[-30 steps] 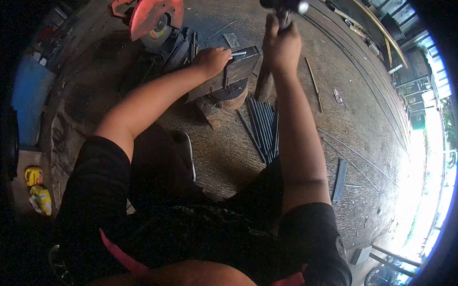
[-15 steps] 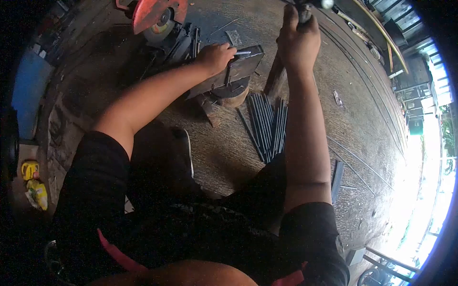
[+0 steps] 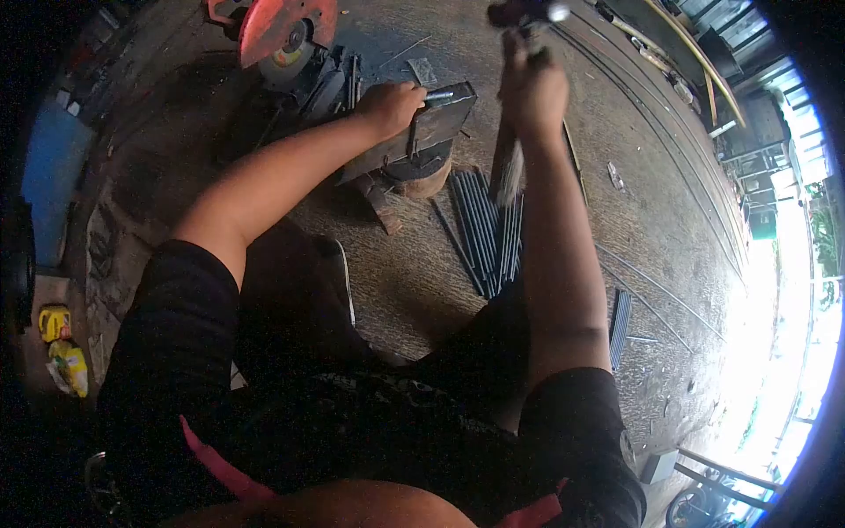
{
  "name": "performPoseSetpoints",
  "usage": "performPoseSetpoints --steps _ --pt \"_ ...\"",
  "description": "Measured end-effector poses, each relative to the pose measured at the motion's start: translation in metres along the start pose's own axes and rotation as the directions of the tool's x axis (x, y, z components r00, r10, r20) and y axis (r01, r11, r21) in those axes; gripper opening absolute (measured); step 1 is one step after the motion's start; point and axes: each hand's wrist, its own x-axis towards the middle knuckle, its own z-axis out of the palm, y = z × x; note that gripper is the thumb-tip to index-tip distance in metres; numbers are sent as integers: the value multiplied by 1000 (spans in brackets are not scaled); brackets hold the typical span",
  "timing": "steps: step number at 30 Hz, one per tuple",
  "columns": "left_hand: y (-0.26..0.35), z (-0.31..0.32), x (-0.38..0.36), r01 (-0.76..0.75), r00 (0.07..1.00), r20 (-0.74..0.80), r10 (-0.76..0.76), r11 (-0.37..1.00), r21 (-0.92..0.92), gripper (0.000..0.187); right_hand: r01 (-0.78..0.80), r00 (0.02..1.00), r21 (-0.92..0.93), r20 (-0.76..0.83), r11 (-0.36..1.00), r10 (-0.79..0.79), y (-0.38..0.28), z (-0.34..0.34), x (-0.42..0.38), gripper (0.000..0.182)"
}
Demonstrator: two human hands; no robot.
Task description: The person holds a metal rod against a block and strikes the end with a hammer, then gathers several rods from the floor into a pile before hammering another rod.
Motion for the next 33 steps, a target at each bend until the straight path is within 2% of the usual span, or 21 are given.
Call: performPoseSetpoints --steps 2,3,5,6,7,8,9,11,14,16,17,19,22,24,26,28,29,30,31,32,33 --pt "-4 -1 -2 -5 1000 -10 5 1000 -6 15 130 984 197 -142 972 -103 -8 -4 3 39" --pt "-4 0 -3 -2 1000 -19 2 1000 -9 15 128 985 200 -138 971 -102 -6 2 2 39" --pt "-3 2 -3 -3 1000 -24 3 1000 -14 15 23 992 333 -126 943 21 9 17 -2 36" --pt "0 3 -3 25 1000 12 -26 1000 15 16 168 977 18 -139 986 -164 65 43 14 38" --pt "3 2 0 50 998 42 -52 998 47 16 224 975 -390 86 893 -207 110 64 17 44" --pt "4 3 1 40 998 36 -42 998 50 16 443 871 -518 443 732 -213 121 70 6 51" --pt "2 5 1 49 998 25 -50 998 45 16 -61 923 -362 334 930 191 104 62 -7 53" --pt "-3 4 -3 65 998 23 -66 997 50 17 -194 881 -307 363 932 303 76 45 -15 54" --pt "1 -3 1 97 994 55 -96 995 -5 20 -176 885 -377 344 909 314 85 44 -6 55" --pt "8 -7 0 196 967 174 -183 979 -57 24 -218 881 -325 341 920 329 87 45 -12 55" --pt "9 -8 1 188 969 173 -177 981 -52 24 -256 874 -273 343 927 343 88 45 -15 55" --pt "6 -2 0 302 949 161 -271 928 -216 29 -242 895 -251 316 937 315 91 47 -19 54" --pt "1 -1 2 374 925 172 -339 892 -255 32 -204 917 -244 290 948 272 100 53 -22 51" --pt "-3 -6 -2 325 944 156 -291 905 -276 33 -183 927 -247 279 951 251 104 52 -21 49" --pt "-9 -17 -6 271 961 143 -238 917 -292 34 -299 822 -208 439 931 362 106 46 -23 47" --pt "-14 -28 -11 482 864 466 -191 583 -655 30 -289 801 -206 482 935 354 106 37 -29 46" --pt "-15 -32 -14 479 864 466 -189 592 -648 30 -273 775 -217 528 937 348 106 31 -34 45" --pt "-14 -37 -19 506 860 478 -178 413 -757 27 -275 778 -208 525 939 345 112 26 -41 45" --pt "-11 -43 -23 513 858 487 -164 215 -831 24 -66 756 -170 635 983 160 119 21 -50 44" --pt "-10 -50 -24 512 857 487 -169 163 -844 23 143 687 -107 726 984 -21 126 20 -57 43" --pt "-10 -57 -25 508 859 484 -167 171 -844 23 1 586 -380 750 925 307 124 26 -63 41"
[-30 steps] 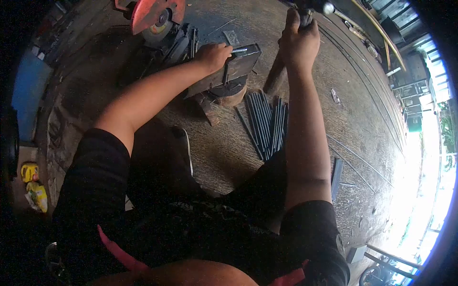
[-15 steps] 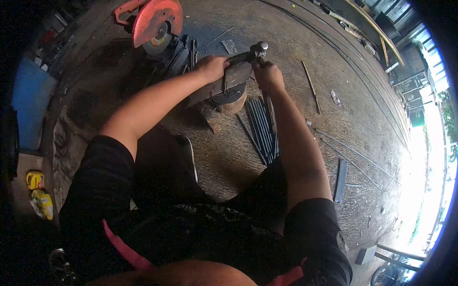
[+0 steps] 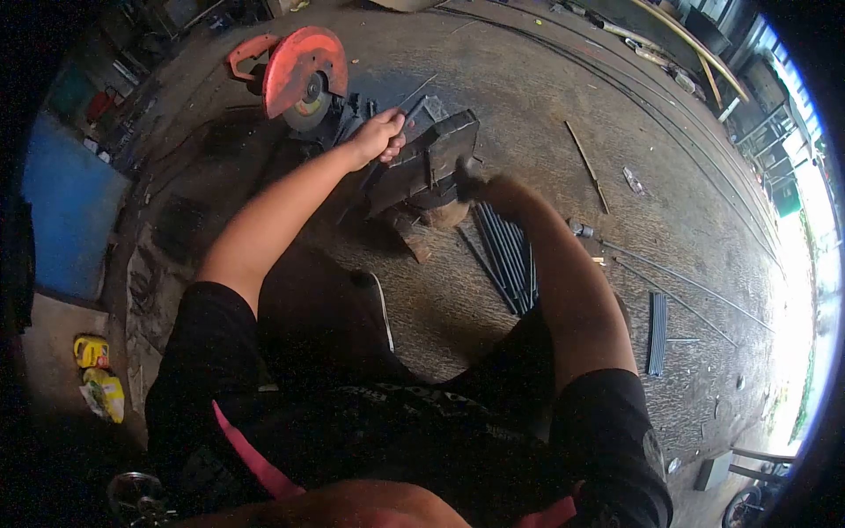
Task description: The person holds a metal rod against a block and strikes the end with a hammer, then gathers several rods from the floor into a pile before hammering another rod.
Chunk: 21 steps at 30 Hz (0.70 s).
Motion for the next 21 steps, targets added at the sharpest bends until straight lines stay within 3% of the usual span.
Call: performPoseSetpoints --steps 1,3,5,8,10,11,13,21 --pt "5 -3 -3 14 999 31 -12 999 -43 25 -295 940 -94 148 951 306 -3 9 2 39" --pt "13 -5 -10 20 998 59 -15 997 -79 26 -32 941 -293 314 956 128 26 57 16 39" --pt "19 -4 -20 68 991 132 -39 973 -222 28 59 920 -335 385 940 79 62 114 34 38" --pt "25 -3 -28 82 985 171 -32 951 -297 31 197 852 -446 518 873 72 51 147 44 36" --pt "25 -2 -29 69 983 183 -12 948 -310 33 185 770 -587 585 788 255 33 158 50 33" --pt "26 -1 -29 63 982 189 -2 945 -321 33 186 771 -587 585 788 254 27 161 52 33" --pt "30 0 -29 63 981 195 3 941 -333 33 339 705 -602 671 723 228 -22 134 24 33" --pt "43 25 -25 -77 995 52 90 973 -216 29 559 619 -511 781 653 82 3 147 65 36"
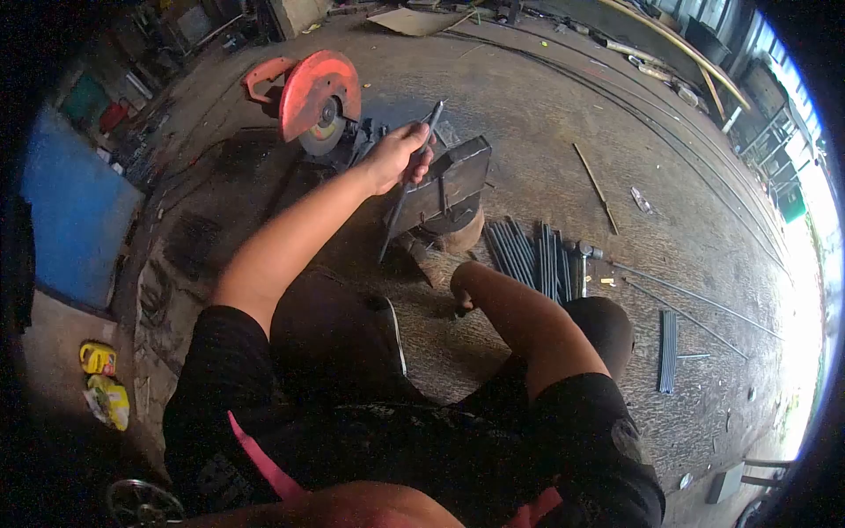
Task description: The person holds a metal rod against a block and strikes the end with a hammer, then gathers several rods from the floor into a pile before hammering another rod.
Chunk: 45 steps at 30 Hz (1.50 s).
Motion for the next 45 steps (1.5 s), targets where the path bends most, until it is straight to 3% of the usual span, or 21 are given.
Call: performPoseSetpoints --steps 5,6,7,8,9,10,11,13,14,16,17,19,21,23,24,25,27,31,37,41,45 --pt "18 24 0 -30 999 -16 32 995 100 30 86 996 -87 -22 992 -89 28 -12 -16 38" --pt "24 31 -4 -39 999 -10 40 994 105 30 -18 987 305 -145 952 65 33 -21 -42 37" --pt "31 41 -9 -29 999 -31 33 992 119 29 -61 946 656 -202 752 252 33 -30 -72 37" --pt "38 51 -15 -22 998 -50 28 991 131 28 -65 940 658 -211 750 267 27 -38 -107 37" --pt "43 60 -20 -34 999 -34 39 991 133 28 176 875 729 -424 661 235 16 -44 -147 36" --pt "48 67 -27 -71 997 9 70 991 110 27 415 753 722 -614 554 237 9 -46 -182 36" --pt "51 76 -34 -104 994 50 100 991 80 27 401 751 729 -608 555 258 5 -40 -207 36" --pt "52 96 -48 -124 991 61 121 990 64 25 701 613 552 -790 450 14 -12 -22 -238 36" --pt "49 103 -52 -168 985 48 165 983 73 25 695 618 556 -786 456 16 -25 -13 -250 36" --pt "42 113 -56 -220 975 27 219 975 40 23 646 468 414 -878 641 96 -51 5 -265 35" --pt "41 116 -56 -218 976 15 218 975 30 23 643 481 419 -872 641 88 -58 11 -267 35" --pt "39 122 -60 -214 974 70 216 976 -27 24 567 452 509 -850 648 272 -69 20 -268 33" --pt "43 123 -62 -253 964 91 250 967 19 30 636 458 514 -852 576 254 -76 21 -274 26" --pt "54 117 -64 -202 928 245 280 932 -300 47 721 396 473 -881 506 258 -83 22 -273 20" --pt "58 114 -66 -165 906 306 293 909 -382 62 677 347 402 -913 617 214 -83 22 -269 18" --pt "61 111 -71 -165 918 280 282 911 -377 62 690 358 397 -914 605 192 -86 21 -265 18" --pt "68 110 -78 -310 872 267 410 886 -345 62 720 262 268 -959 640 106 -92 20 -270 22" --pt "77 106 -100 -441 860 194 472 878 -185 48 782 343 347 -933 517 107 -100 17 -270 30" --pt "72 95 -100 -624 756 190 626 777 -82 40 815 319 358 -934 456 163 -100 17 -260 25" --pt "73 92 -100 -661 733 191 653 750 -28 40 728 353 422 -906 540 232 -105 13 -273 23" --pt "73 94 -100 -657 742 150 653 753 -27 40 705 314 433 -901 562 299 -112 10 -280 24"
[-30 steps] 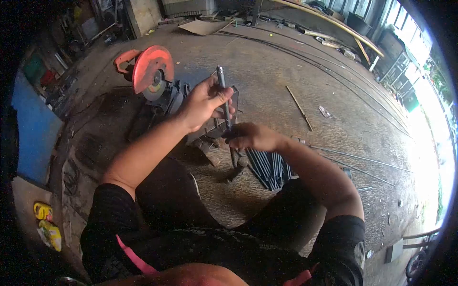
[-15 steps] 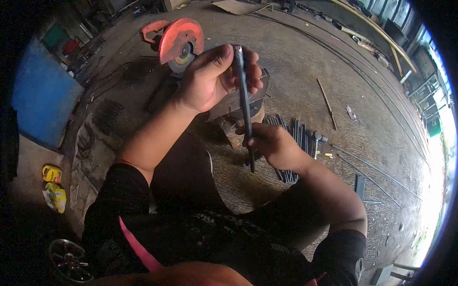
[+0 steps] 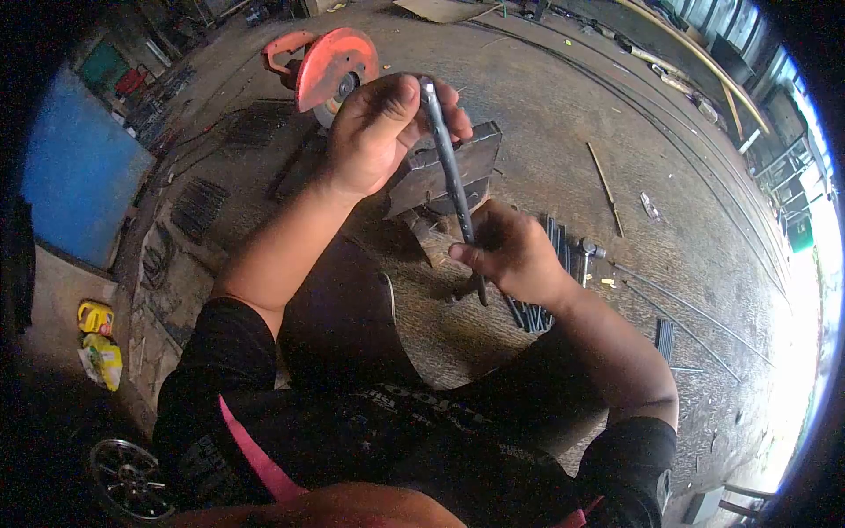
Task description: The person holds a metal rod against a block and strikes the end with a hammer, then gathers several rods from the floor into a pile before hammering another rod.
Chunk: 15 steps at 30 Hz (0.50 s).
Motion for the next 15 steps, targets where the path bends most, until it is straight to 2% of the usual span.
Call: performPoseSetpoints --steps 2,4,8,10,11,12,13,14,15 --pt "-2 0 1 5 1000 -25 -5 1000 -3 40 -22 999 -55 -39 998 20 -4 -1 -1 26" --pt "-5 -2 2 6 999 -41 -7 1000 -1 38 13 993 -217 -114 976 -39 -6 -2 -1 30" --pt "-9 -2 4 27 997 -74 -31 998 -57 35 -62 989 -263 -145 963 24 5 -4 2 29" --pt "-12 -7 6 121 981 -142 -134 988 -92 35 52 993 -35 -103 998 -56 17 -6 7 27" --pt "-17 -14 9 193 962 -179 -206 977 -92 35 44 993 -32 -105 999 -47 19 -11 5 27" --pt "-25 -21 11 248 932 -250 -262 965 -86 32 19 999 165 -39 986 -13 7 -14 4 25" --pt "-40 -31 12 329 881 -315 -353 935 -130 31 -17 1000 355 28 935 7 1 -18 4 24" --pt "-58 -44 13 404 817 -370 -442 897 -179 30 -25 1000 359 21 933 19 6 -23 7 24" --pt "-79 -61 11 537 757 -304 -578 816 -214 28 -68 994 401 108 914 27 15 -32 13 27"
